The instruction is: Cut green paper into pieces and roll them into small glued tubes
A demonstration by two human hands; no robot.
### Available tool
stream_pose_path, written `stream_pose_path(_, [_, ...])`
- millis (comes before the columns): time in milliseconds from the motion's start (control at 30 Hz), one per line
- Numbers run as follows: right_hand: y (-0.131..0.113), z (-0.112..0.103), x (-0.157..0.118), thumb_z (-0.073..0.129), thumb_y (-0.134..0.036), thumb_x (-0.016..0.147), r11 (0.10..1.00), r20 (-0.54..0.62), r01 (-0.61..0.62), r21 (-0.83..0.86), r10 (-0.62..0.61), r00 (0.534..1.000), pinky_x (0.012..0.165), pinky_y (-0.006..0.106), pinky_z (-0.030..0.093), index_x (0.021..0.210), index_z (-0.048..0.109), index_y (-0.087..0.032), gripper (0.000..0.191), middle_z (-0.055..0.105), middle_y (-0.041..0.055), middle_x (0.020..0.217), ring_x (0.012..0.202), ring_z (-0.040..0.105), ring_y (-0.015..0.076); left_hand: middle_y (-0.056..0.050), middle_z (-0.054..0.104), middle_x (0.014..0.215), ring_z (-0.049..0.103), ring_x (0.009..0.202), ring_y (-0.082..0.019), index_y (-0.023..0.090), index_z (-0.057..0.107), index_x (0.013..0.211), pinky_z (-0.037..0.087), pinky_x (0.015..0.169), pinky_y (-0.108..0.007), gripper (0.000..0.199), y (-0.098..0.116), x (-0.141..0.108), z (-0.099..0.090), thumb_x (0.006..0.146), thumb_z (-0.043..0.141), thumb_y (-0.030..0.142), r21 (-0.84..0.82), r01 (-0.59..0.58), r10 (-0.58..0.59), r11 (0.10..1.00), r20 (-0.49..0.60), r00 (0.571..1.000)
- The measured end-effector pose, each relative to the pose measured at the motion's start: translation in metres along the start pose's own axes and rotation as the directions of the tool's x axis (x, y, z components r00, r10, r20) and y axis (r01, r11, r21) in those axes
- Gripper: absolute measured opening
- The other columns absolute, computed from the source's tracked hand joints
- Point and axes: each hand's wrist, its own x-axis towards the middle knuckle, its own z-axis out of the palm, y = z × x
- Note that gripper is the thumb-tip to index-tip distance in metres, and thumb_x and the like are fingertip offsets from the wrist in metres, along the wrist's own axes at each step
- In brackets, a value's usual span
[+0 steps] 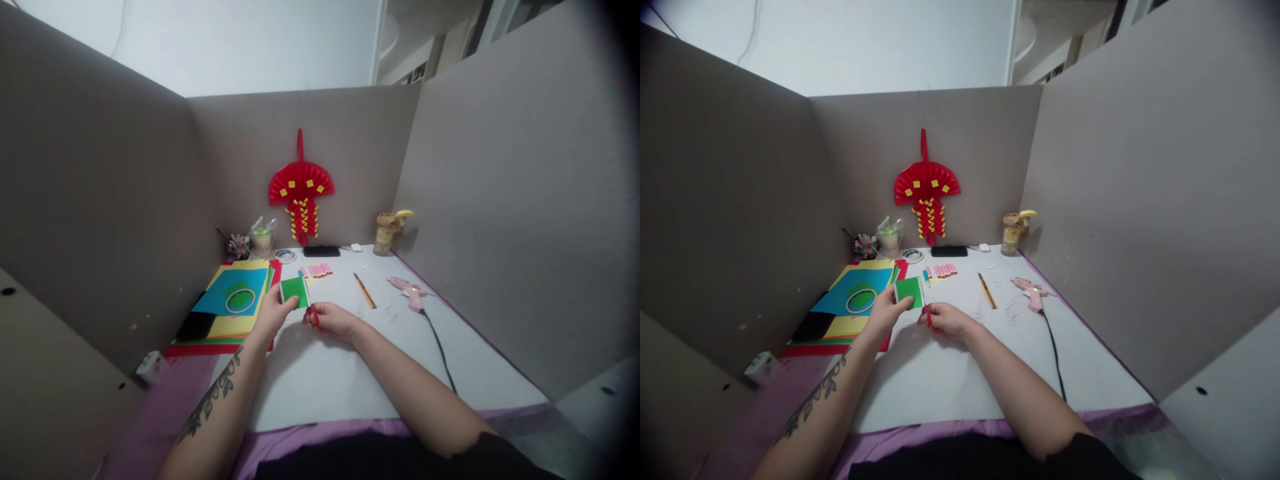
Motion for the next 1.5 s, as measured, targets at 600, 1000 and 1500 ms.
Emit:
stream_pose_path(600, [0.001,-0.003,0.002,0.069,-0.043,0.067,1.000,-0.015,0.012,0.009,-0.012,1.000,0.041,0.018,0.022,0.082,0.058,-0.014,0.035,0.046,-0.0046,0.057,0.044,0.035,0.0049,-0.007,0.067,0.093,0.062,0.082,-0.020,0.014,0.060,0.098,0.048,0.072,-0.029,0.033,0.002,-0.004,0.004,0.066,0.064,0.022,0.022,-0.039,0.039,0.999,0.035,0.999])
stream_pose_path(1000, [-0.001,-0.006,0.001,0.067,-0.051,0.066,0.996,-0.076,-0.003,0.093,0.010,0.997,0.042,0.018,0.022,0.088,0.059,-0.013,0.045,0.047,-0.0031,0.061,0.049,0.038,0.0056,-0.007,0.068,0.092,0.062,0.080,-0.020,0.013,0.060,0.097,0.049,0.069,-0.028,0.036,0.002,-0.001,0.000,0.064,0.067,0.025,0.009,0.023,-0.023,1.000,-0.050,0.998])
stream_pose_path(1500, [0.011,0.017,0.016,0.058,-0.031,0.071,0.961,-0.229,-0.172,-0.218,0.121,0.966,0.036,0.019,0.030,0.062,0.060,-0.013,0.020,0.055,-0.0005,0.049,0.036,0.040,0.0059,-0.005,0.066,0.084,0.062,0.072,-0.016,0.015,0.055,0.092,0.050,0.066,-0.027,0.035,-0.007,0.013,-0.022,0.064,0.067,0.034,-0.147,-0.018,-0.029,0.989,-0.308,0.951])
